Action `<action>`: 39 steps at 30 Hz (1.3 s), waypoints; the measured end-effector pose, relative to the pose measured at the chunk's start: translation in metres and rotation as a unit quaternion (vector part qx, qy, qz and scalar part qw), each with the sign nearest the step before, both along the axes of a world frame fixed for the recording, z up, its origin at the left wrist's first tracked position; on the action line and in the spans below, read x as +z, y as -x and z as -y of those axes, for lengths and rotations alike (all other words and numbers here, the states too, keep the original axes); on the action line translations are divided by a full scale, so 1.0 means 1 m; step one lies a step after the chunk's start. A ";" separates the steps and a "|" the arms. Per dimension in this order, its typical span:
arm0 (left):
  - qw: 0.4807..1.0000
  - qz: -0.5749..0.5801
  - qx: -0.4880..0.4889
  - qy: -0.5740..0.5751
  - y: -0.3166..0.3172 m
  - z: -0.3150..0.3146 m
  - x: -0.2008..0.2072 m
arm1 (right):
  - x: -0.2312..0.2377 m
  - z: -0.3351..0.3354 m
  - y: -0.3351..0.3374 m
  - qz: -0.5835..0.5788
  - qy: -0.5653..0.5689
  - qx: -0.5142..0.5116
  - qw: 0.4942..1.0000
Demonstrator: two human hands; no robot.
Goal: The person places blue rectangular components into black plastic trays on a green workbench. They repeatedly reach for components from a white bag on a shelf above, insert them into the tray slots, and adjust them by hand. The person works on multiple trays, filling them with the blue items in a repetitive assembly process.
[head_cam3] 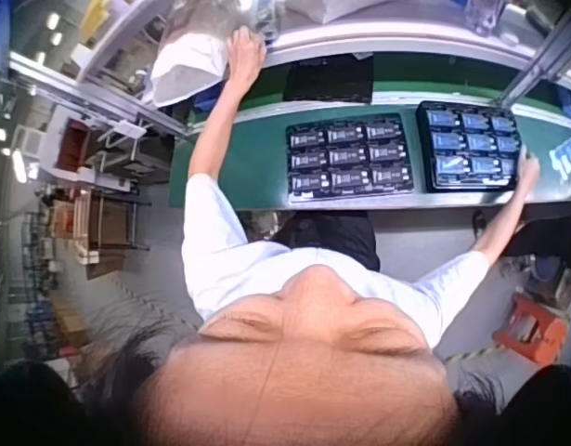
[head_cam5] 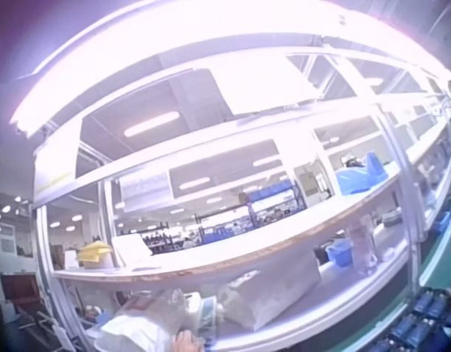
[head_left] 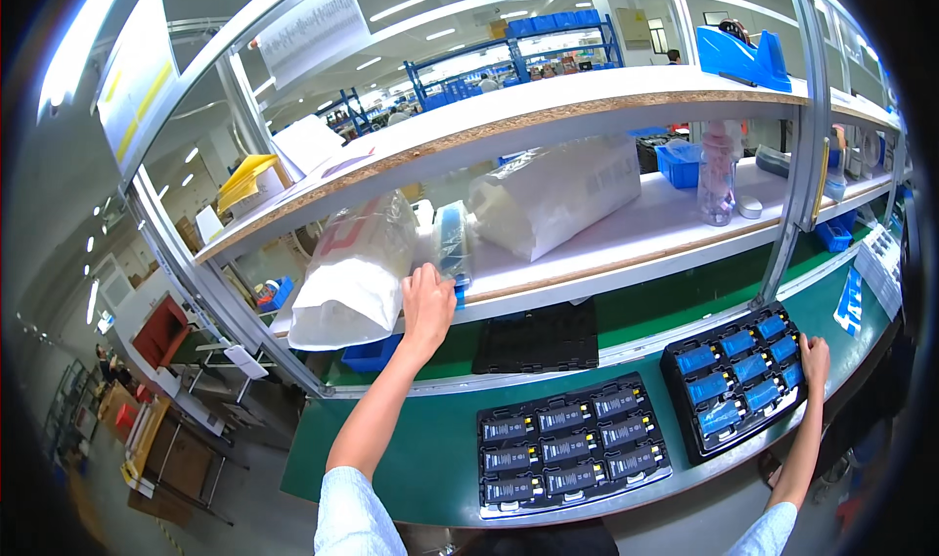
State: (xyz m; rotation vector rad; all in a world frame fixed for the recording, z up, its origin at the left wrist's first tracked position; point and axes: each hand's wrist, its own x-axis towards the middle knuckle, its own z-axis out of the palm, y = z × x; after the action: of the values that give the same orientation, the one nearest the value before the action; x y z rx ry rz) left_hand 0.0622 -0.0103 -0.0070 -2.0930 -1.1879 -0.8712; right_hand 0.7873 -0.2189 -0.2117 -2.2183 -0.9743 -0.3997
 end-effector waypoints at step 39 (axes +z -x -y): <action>0.949 0.275 -0.146 0.041 0.015 0.043 0.023 | 0.196 -0.229 0.592 0.331 -0.149 0.534 0.763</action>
State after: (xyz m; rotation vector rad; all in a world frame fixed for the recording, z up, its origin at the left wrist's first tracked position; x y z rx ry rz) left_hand 0.0469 -0.0530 0.0164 -2.1982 -1.2044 -1.6508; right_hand 0.1952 0.0102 -0.0152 -0.9076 -2.1546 -0.7144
